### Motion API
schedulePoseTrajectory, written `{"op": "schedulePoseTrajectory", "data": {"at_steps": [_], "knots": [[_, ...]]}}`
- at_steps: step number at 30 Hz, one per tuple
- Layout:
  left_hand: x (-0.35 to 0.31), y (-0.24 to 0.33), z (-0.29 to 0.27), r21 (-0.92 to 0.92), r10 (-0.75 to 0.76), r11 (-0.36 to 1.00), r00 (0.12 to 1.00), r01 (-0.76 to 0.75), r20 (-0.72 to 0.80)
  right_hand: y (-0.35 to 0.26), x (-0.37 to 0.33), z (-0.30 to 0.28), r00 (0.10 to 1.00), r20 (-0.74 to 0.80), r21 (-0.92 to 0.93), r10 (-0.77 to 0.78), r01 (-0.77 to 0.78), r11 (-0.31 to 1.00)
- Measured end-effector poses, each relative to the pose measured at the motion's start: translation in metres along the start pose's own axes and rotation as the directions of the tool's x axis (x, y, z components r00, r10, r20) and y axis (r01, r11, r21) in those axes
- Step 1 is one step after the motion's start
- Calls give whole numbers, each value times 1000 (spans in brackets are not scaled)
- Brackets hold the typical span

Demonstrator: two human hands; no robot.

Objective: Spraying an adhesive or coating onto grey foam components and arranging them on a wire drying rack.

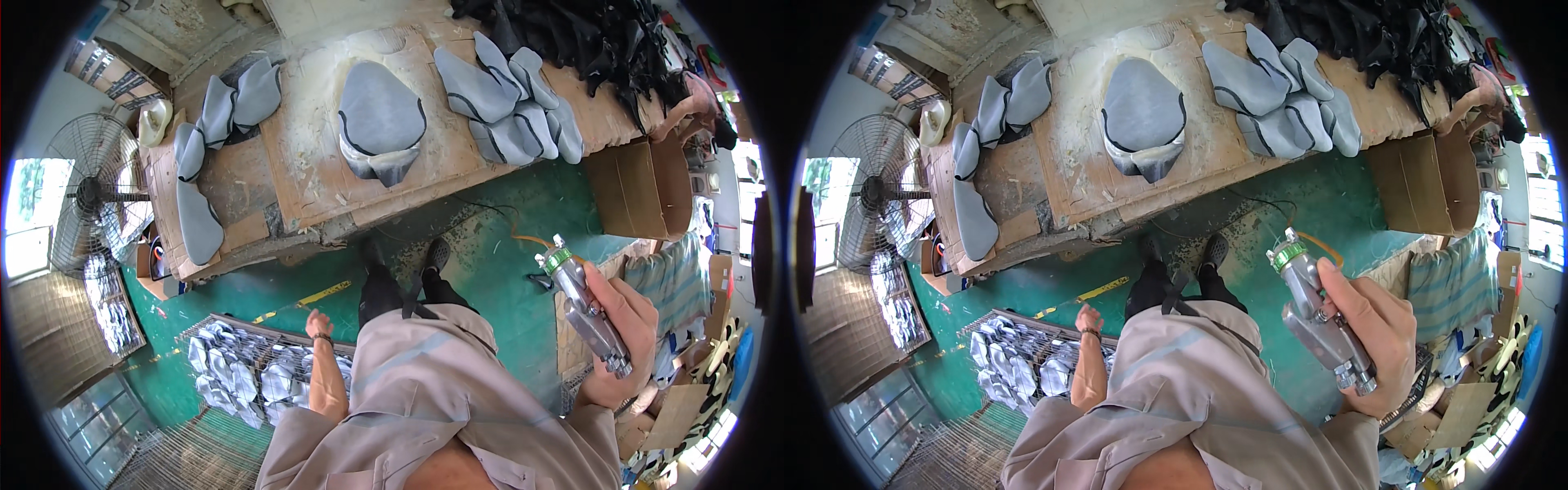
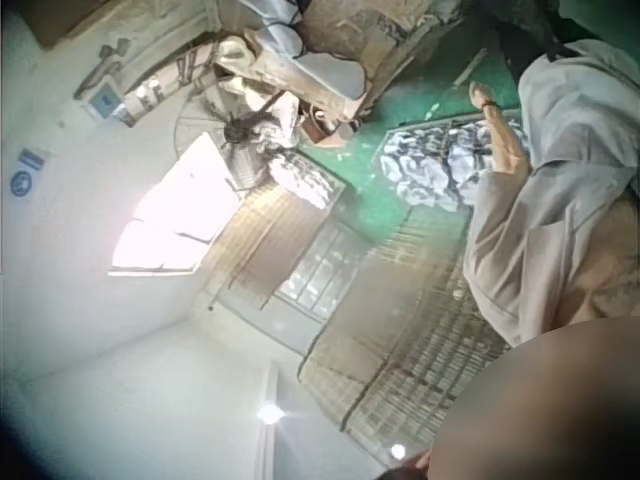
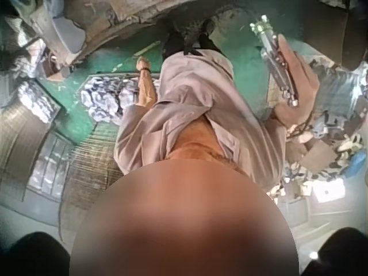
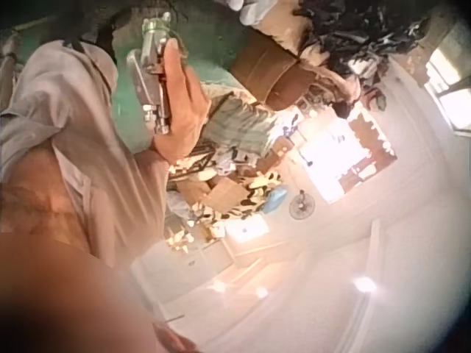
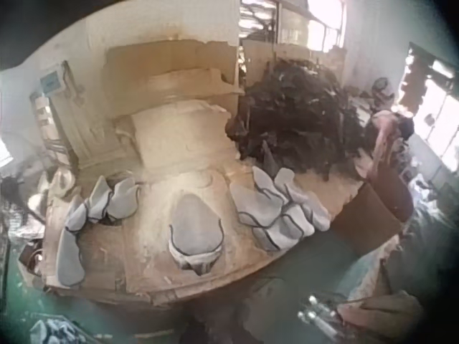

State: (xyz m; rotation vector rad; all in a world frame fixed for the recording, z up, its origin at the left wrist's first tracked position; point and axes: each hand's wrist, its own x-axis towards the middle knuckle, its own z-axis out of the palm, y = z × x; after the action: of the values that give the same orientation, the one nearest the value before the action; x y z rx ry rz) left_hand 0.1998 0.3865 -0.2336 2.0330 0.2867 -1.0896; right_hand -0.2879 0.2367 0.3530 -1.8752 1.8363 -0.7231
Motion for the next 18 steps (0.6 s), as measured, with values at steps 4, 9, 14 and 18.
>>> {"op": "schedulePoseTrajectory", "data": {"at_steps": [4,9,14,18], "knots": [[-21,-34,-11,225,-39,974,995,17,91,4,3,0,995,-42,-5,93,-94,996],[-23,-39,-13,354,-139,933,976,71,169,-15,0,10,998,-47,-7,-47,46,999],[15,-16,-10,362,-165,930,956,68,242,-68,0,26,992,80,-27,-97,100,995],[40,13,4,271,-40,961,943,-55,331,-115,-3,56,997,-11,-68,-70,69,995]]}}
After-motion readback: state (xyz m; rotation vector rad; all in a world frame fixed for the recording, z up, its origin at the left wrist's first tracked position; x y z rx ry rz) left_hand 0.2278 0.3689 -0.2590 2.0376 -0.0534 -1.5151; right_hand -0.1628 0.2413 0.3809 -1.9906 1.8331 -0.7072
